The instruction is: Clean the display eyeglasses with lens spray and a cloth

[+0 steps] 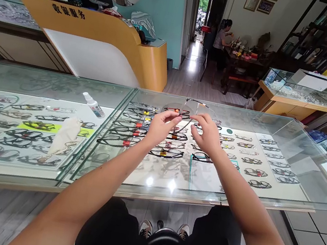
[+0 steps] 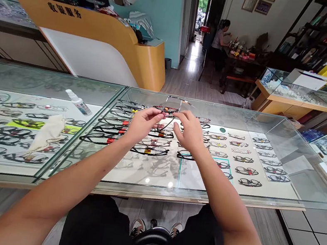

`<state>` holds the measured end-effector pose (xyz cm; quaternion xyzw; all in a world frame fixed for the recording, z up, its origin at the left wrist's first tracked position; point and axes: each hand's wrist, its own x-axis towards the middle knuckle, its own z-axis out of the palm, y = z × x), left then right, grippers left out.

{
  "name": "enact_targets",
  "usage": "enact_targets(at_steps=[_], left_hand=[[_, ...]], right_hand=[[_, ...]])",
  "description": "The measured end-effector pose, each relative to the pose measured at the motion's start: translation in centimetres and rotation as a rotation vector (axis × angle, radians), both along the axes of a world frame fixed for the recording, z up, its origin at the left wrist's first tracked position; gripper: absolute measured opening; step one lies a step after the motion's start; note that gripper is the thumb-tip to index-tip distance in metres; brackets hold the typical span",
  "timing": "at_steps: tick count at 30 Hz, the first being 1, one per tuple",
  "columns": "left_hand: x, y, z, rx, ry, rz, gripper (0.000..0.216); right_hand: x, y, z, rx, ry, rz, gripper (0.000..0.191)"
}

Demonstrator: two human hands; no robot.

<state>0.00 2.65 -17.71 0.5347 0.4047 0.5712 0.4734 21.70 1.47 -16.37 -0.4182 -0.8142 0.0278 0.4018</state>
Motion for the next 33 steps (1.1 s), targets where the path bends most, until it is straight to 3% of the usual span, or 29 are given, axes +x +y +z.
enact_targets(at_steps=[8,23,27,30,33], left_hand=[[0.2,0.1,-0.4,0.024,0.016,-0.012,0.050],[-0.9,0.3,1.5,0.091,-0.160,0.244,0.053],[-0.3,-0.5,1.5,0.144,-0.105,0.173,0.045],[0.6,-1.6,1.4,0.183,-0.061,0.066,0.034],[1.4,-2.4,1.3,0.201,-0.009,-0.038,0.030]], right_hand=[[0.2,0.4,-0.8,0.045,0.007,-0.073,0.021],[0.2,0.5,-0.7,-0.122,-0.053,-0.187,0.020],[-0.5,-0.5,-0.2,-0.014,-0.059,-0.216,0.035],[-1.4,-1.3,-0.1,0.012,-0.031,-0.104,0.047],[-2.0,-1.6,-0.5,0.016,-0.027,0.006,0.047]])
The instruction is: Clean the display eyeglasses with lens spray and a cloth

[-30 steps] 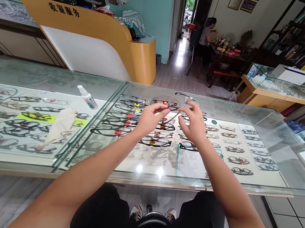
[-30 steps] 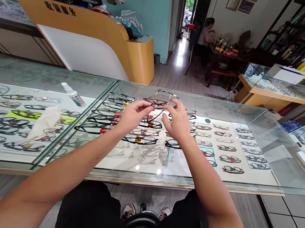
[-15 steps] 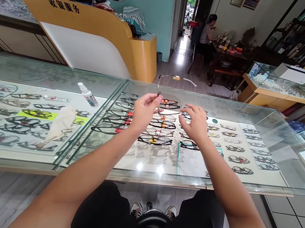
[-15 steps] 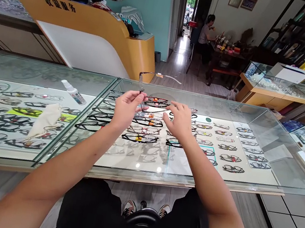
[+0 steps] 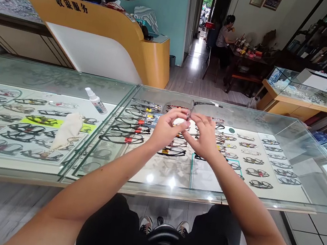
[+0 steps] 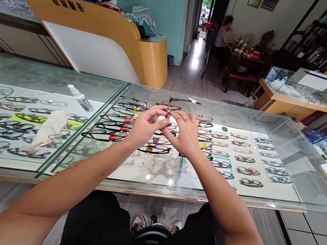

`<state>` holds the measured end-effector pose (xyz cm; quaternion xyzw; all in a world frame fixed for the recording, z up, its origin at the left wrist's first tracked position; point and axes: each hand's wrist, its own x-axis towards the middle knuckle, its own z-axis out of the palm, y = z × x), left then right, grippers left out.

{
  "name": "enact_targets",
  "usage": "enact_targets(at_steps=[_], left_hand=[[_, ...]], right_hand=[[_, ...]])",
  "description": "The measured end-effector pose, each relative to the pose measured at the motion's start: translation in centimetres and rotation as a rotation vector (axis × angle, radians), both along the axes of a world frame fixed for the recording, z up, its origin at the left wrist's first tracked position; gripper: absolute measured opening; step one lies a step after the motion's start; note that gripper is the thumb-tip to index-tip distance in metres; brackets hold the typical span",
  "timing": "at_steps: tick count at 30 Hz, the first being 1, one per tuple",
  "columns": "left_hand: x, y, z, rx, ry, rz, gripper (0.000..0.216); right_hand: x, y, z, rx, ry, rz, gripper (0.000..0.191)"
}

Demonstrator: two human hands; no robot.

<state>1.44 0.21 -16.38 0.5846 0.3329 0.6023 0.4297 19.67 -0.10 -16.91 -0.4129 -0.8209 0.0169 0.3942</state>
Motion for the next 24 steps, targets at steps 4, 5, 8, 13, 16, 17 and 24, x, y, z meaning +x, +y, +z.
enact_targets(at_steps=[4,5,8,13,16,17,24], left_hand=[[0.4,-0.3,-0.2,-0.041,-0.007,-0.071,0.035],[0.4,-0.2,-0.3,-0.057,-0.013,-0.081,0.035],[0.1,0.1,-0.5,-0.089,-0.003,-0.096,0.035],[-0.4,0.0,-0.3,-0.041,0.104,-0.071,0.028],[-1.4,0.5,0.5,0.094,0.234,0.070,0.028],[-2.2,0.9,0.8,0.153,0.279,0.156,0.028],[-12.6,5.3,2.9,0.191,0.518,1.097,0.045]], right_hand=[[-0.2,0.3,-0.9,-0.030,0.012,0.033,0.038],[-0.2,0.3,-1.1,-0.046,0.020,0.035,0.036],[-0.2,0.5,-1.4,-0.065,0.029,0.038,0.030],[-0.2,0.5,-1.1,-0.043,0.034,0.035,0.028],[-0.1,0.4,-0.8,-0.027,0.078,0.037,0.033],[0.0,0.4,-0.7,-0.031,0.092,0.036,0.034],[0.8,0.8,-0.7,-0.014,0.156,-0.001,0.033]])
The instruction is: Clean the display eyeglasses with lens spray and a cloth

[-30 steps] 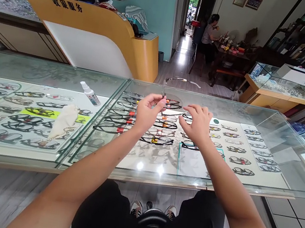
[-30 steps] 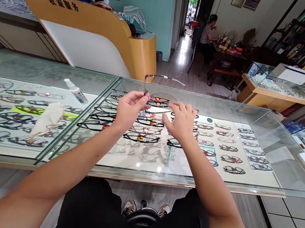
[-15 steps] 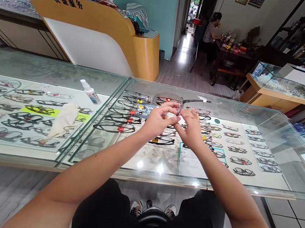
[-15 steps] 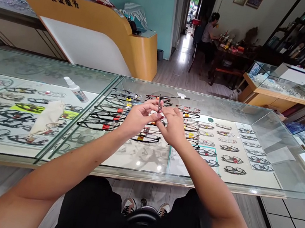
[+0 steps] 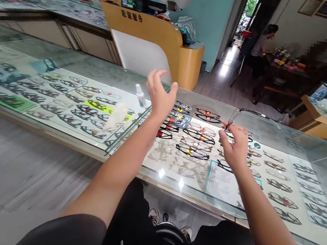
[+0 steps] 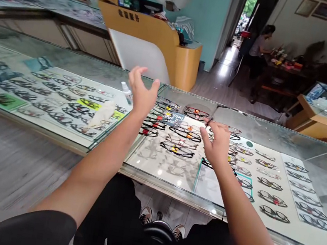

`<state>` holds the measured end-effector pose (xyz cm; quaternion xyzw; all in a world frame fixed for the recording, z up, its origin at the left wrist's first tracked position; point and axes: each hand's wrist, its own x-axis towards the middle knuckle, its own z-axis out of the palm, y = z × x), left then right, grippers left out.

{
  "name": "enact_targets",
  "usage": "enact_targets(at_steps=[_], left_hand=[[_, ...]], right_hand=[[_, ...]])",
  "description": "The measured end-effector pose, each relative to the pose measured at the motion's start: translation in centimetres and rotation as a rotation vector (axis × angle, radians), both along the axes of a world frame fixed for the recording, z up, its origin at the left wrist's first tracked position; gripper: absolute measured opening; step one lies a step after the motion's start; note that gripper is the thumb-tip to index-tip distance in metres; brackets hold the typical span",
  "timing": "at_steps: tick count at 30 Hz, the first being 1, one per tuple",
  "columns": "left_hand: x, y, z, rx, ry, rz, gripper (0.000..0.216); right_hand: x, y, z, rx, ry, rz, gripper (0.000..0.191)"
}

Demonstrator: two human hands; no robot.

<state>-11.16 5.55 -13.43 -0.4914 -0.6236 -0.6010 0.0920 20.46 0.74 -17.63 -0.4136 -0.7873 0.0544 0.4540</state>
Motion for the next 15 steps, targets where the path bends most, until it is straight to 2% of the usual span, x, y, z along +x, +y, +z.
enact_targets(at_steps=[3,5,9,15], left_hand=[[-4.2,0.3,0.5,-0.116,-0.004,0.260,0.059],[-6.0,0.4,0.4,-0.240,-0.087,0.357,0.064],[-7.7,0.9,-0.7,-0.472,-0.208,0.335,0.065],[-9.8,1.5,-1.8,-0.634,-0.299,0.271,0.064]], right_hand=[[0.2,0.1,0.1,0.014,0.007,-0.006,0.028],[0.3,0.2,0.2,0.023,0.005,-0.014,0.027],[0.6,0.3,0.4,0.035,0.030,-0.014,0.026],[0.8,0.4,0.1,0.065,0.054,-0.013,0.029]])
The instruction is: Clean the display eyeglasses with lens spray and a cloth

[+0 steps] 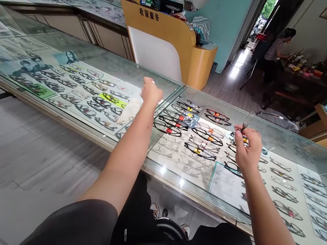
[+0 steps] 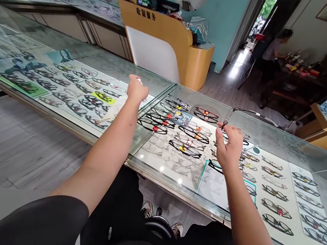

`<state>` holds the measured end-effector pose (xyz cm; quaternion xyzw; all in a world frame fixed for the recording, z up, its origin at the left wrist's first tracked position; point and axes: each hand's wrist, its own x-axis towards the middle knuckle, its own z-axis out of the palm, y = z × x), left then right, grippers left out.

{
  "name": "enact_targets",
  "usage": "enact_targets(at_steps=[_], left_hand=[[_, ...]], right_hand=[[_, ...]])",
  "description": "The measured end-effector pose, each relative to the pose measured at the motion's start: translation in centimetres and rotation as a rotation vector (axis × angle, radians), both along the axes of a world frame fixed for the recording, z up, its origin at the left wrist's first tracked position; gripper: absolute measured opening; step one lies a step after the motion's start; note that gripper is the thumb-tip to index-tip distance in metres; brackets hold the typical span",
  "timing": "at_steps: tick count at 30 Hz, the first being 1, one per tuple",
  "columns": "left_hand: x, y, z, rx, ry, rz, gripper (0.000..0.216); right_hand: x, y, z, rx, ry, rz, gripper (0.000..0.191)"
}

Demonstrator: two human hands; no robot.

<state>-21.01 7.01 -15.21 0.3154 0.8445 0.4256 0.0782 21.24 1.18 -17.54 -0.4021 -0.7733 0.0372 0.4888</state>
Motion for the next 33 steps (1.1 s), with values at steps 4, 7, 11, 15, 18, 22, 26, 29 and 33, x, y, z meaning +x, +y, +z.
enact_targets(at_steps=[4,7,11,15,18,22,26,29,33], left_hand=[[-1.4,0.2,-0.5,-0.052,-0.056,-0.044,0.064],[-1.9,0.5,-1.1,-0.089,-0.080,-0.063,0.063],[-1.8,0.6,-1.1,-0.072,-0.079,-0.075,0.047],[-0.5,0.5,0.1,0.326,-0.126,-0.224,0.039],[1.7,0.3,1.3,0.646,-0.433,-0.517,0.043],[5.8,-0.9,2.8,0.718,-0.828,-0.831,0.043],[9.4,-2.8,3.8,0.619,-0.870,-0.945,0.041],[11.2,-4.0,3.8,0.477,-0.742,-0.977,0.071],[13.3,-4.7,3.0,0.290,-0.744,-1.071,0.092]], right_hand=[[0.0,0.1,-0.1,0.008,-0.018,0.005,0.029],[0.0,0.0,0.0,0.006,-0.034,0.004,0.029],[-0.1,-0.1,0.2,0.010,-0.043,0.014,0.027],[-0.2,-0.2,0.3,0.017,-0.032,0.004,0.025],[-0.1,-0.2,0.2,0.017,-0.043,-0.008,0.025],[-0.1,0.1,0.0,0.014,-0.057,-0.011,0.024],[-0.1,0.1,0.2,0.010,-0.059,-0.015,0.026],[-0.2,-0.1,0.3,-0.018,-0.054,-0.017,0.028],[-0.3,-0.4,0.4,-0.059,-0.065,-0.023,0.034]])
